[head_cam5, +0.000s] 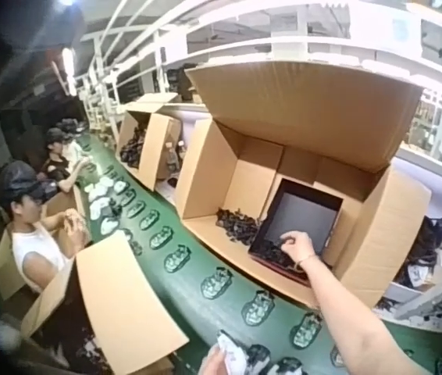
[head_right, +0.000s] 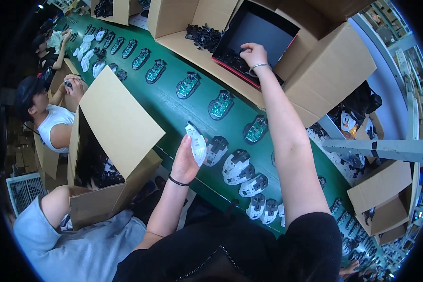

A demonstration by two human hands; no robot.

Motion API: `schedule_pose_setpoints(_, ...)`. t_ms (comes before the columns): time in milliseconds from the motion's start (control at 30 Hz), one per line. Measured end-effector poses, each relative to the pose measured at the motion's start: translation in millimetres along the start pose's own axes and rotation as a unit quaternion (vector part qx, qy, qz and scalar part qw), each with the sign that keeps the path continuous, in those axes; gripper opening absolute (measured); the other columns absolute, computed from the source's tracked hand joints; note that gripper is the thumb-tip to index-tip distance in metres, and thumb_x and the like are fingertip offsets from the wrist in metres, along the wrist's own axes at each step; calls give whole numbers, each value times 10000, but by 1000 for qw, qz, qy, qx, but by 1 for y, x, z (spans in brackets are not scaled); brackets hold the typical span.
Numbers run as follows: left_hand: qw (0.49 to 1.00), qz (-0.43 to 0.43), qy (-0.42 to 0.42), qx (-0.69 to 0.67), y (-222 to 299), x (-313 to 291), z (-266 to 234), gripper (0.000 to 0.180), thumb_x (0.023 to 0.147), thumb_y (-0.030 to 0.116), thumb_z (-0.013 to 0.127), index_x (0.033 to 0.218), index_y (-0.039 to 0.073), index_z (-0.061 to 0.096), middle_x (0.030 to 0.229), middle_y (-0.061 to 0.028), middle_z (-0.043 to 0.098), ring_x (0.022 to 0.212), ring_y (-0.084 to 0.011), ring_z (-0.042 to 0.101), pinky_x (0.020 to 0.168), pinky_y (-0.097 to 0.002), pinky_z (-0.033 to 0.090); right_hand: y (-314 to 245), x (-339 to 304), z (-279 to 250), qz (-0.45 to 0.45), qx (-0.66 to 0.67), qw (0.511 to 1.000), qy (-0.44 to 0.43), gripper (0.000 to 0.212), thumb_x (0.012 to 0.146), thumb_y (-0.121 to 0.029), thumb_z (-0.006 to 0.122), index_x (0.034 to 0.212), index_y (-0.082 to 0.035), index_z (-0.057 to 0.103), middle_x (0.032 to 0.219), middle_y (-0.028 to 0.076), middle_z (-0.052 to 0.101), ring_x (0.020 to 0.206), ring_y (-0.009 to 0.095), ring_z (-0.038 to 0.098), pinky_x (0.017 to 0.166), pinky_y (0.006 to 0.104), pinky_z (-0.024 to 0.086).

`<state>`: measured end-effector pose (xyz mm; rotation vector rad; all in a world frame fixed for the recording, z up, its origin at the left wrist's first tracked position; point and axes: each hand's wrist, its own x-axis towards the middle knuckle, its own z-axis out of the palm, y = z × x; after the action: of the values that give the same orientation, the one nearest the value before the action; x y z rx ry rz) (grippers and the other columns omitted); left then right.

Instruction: The person assembles computer mice by hand, fitting internal components into mouse casings.

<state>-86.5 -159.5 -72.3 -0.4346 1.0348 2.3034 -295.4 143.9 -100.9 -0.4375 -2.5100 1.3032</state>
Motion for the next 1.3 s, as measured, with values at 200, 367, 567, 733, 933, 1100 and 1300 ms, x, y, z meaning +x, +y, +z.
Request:
schedule_pose_setpoints(200,995,25,-77,-50,14,-8,13,351,917,368,472,1203,164,456,1047,-35,592,882,-179,597,648,-307,490,-112,-124,-57,73,293,909,-287,217,787,-74,649,997,-23,626,846,22,644,721,64,588,591,181,469)
schedule_pose_setpoints(367,994,-9,-106,-39,12,-23,32,380,921,308,489,1243,122,414,1090,-20,559,963,-142,559,764,-299,456,-132,-227,-74,69,353,896,-262,152,789,-22,663,939,-6,647,848,37,659,724,73,604,631,192,471)
schedule_pose_setpoints(567,991,-75,-108,-25,5,-51,37,487,910,278,528,1320,112,324,1158,-21,520,1073,-137,525,894,-312,441,-142,-271,-89,-228,148,958,-89,164,713,13,660,875,6,637,845,80,653,765,172,635,662,265,512)
schedule_pose_setpoints(733,986,-54,-160,-15,2,-66,42,397,915,306,497,1273,170,390,1077,19,542,934,-101,553,674,-269,462,-141,-302,-88,-500,-96,859,-51,258,632,-36,588,885,0,627,954,121,617,825,262,624,663,314,526)
schedule_pose_setpoints(933,984,-36,-173,11,-1,-77,35,553,835,156,576,1322,145,314,1100,-13,522,985,-132,536,768,-303,469,-140,-313,-90,-454,-43,883,-111,265,672,-32,645,934,5,634,975,139,608,904,273,597,739,338,517)
schedule_pose_setpoints(1100,977,16,-201,73,-1,-77,36,726,739,136,650,1350,98,260,1184,-72,469,1095,-188,487,943,-346,404,-144,-325,-73,-105,198,966,-127,434,742,-63,670,1149,-10,531,1098,106,565,1048,215,528,853,320,458)
schedule_pose_setpoints(1300,970,25,-219,101,3,-72,32,839,681,144,687,1375,88,219,1231,-99,436,1170,-224,443,988,-370,370,-141,-314,-67,92,388,876,-272,518,772,-58,658,1243,-38,442,1135,86,538,1049,147,499,892,289,421)
